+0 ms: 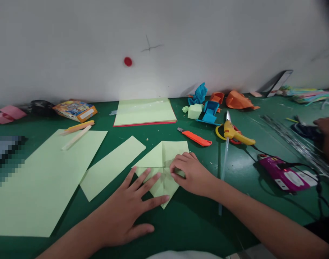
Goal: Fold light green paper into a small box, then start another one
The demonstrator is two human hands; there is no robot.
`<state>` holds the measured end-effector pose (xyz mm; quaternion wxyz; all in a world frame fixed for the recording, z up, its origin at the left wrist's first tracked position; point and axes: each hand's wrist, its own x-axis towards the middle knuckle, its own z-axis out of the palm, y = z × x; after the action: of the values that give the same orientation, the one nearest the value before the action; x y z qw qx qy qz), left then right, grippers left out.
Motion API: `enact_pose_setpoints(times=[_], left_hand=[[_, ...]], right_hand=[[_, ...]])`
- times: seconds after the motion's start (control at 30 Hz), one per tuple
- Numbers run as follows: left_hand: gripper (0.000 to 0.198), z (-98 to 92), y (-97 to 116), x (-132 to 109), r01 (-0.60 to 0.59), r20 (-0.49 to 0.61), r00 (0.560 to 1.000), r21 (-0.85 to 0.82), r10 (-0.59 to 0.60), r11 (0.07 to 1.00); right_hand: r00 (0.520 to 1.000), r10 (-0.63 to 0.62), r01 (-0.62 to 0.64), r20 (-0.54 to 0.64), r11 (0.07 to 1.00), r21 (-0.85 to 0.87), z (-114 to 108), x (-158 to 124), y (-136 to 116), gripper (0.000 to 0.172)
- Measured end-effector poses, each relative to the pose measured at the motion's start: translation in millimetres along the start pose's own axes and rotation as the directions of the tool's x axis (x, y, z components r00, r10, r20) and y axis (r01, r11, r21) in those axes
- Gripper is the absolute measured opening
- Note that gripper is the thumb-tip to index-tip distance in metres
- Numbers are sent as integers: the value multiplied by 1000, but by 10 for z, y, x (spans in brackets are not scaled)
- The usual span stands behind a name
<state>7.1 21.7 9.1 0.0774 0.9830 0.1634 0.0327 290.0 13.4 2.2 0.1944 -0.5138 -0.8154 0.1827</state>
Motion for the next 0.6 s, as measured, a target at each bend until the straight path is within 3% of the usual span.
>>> enact_pose_setpoints(times=[0.6], left_hand=[[75, -4, 2, 28, -28, 75, 997, -11, 29, 1000]], right_hand=[[1000, 2, -2, -2, 1000, -13, 13, -4, 29, 9]])
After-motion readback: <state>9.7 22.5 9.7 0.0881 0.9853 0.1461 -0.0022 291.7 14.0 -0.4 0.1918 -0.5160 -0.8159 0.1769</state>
